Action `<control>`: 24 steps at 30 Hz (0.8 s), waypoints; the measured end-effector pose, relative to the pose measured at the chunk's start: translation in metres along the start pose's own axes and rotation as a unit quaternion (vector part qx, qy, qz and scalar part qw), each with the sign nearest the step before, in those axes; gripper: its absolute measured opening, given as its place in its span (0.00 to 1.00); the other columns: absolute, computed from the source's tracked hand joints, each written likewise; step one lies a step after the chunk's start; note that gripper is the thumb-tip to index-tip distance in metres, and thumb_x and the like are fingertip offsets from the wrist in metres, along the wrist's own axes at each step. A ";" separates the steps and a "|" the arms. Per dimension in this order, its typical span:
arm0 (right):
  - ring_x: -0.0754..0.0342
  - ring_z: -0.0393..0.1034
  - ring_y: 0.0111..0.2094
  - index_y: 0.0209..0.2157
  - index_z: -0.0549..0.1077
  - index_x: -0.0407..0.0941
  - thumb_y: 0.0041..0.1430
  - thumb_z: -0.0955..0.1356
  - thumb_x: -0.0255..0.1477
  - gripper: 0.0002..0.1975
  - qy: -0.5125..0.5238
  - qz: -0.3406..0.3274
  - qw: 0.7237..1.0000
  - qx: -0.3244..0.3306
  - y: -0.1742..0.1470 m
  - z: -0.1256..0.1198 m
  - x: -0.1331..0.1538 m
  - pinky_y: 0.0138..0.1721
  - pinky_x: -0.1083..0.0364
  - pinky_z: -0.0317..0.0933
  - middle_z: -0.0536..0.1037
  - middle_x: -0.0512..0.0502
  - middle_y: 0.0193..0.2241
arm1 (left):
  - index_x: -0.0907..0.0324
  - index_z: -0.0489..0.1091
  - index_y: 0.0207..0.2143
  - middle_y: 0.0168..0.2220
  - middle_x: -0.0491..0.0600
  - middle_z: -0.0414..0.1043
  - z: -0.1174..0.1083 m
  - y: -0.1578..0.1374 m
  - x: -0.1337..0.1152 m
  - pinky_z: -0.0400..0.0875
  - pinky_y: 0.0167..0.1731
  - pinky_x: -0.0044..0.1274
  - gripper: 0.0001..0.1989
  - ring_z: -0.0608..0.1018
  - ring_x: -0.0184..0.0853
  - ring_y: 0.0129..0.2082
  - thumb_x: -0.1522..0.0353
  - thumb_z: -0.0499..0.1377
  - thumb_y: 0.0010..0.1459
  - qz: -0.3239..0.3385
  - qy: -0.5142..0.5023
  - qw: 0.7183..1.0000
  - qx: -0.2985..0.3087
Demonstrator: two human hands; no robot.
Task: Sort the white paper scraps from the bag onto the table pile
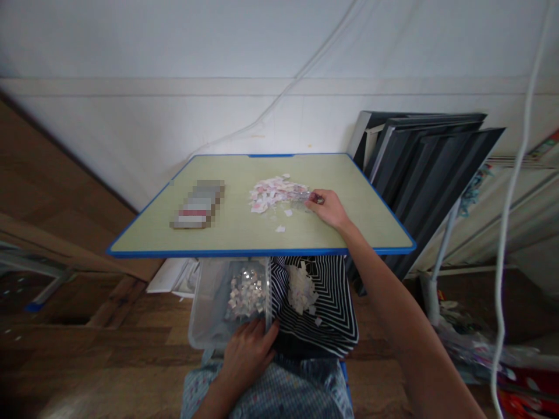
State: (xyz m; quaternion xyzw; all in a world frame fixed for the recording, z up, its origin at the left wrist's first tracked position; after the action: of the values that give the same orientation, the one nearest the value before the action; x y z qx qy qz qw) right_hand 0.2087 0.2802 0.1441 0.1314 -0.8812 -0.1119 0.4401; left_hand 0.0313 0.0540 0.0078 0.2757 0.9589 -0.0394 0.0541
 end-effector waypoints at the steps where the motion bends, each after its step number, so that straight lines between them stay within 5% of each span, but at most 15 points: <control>1: 0.62 0.53 0.16 0.19 0.63 0.42 0.44 0.65 0.32 0.09 -0.001 0.002 1.000 0.004 0.000 0.000 0.000 0.19 0.59 0.48 0.61 0.54 0.13 | 0.58 0.61 0.48 0.35 0.51 0.68 0.000 0.000 0.000 0.67 0.33 0.29 0.20 0.70 0.39 0.35 0.72 0.57 0.51 0.001 -0.002 1.000 0.000; 6: 0.61 0.55 0.19 0.17 0.62 0.42 0.42 0.65 0.29 0.08 -0.025 -0.024 0.999 -0.042 0.002 -0.007 0.004 0.21 0.59 0.50 0.62 0.53 0.15 | 0.58 0.61 0.48 0.35 0.51 0.68 0.000 0.000 0.000 0.67 0.33 0.29 0.21 0.70 0.40 0.35 0.72 0.58 0.51 0.004 -0.004 1.000 0.002; 16: 0.63 0.51 0.15 0.18 0.62 0.42 0.42 0.66 0.32 0.10 0.052 0.003 0.996 0.078 -0.008 0.006 0.013 0.18 0.60 0.45 0.58 0.56 0.12 | 0.58 0.61 0.47 0.35 0.51 0.67 -0.001 -0.001 -0.001 0.67 0.33 0.29 0.19 0.70 0.39 0.35 0.72 0.56 0.51 0.003 0.000 1.000 0.002; 24: 0.61 0.55 0.18 0.19 0.63 0.42 0.43 0.66 0.32 0.09 0.009 -0.016 0.999 0.026 -0.003 0.001 0.006 0.20 0.59 0.48 0.60 0.54 0.14 | 0.58 0.60 0.48 0.36 0.51 0.67 -0.001 0.000 0.000 0.66 0.34 0.29 0.19 0.70 0.39 0.36 0.72 0.55 0.53 0.003 0.001 1.000 0.005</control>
State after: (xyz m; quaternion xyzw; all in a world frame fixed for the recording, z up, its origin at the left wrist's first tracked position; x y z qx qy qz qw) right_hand 0.2045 0.2753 0.1472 0.1581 -0.8774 -0.0952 0.4428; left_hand 0.0313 0.0539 0.0084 0.2790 0.9579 -0.0440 0.0518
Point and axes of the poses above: each hand's wrist, its own y-axis towards the middle knuckle, its own z-axis out of the palm, x = y × z, the point moved 6 cm from there along y, towards the middle knuckle
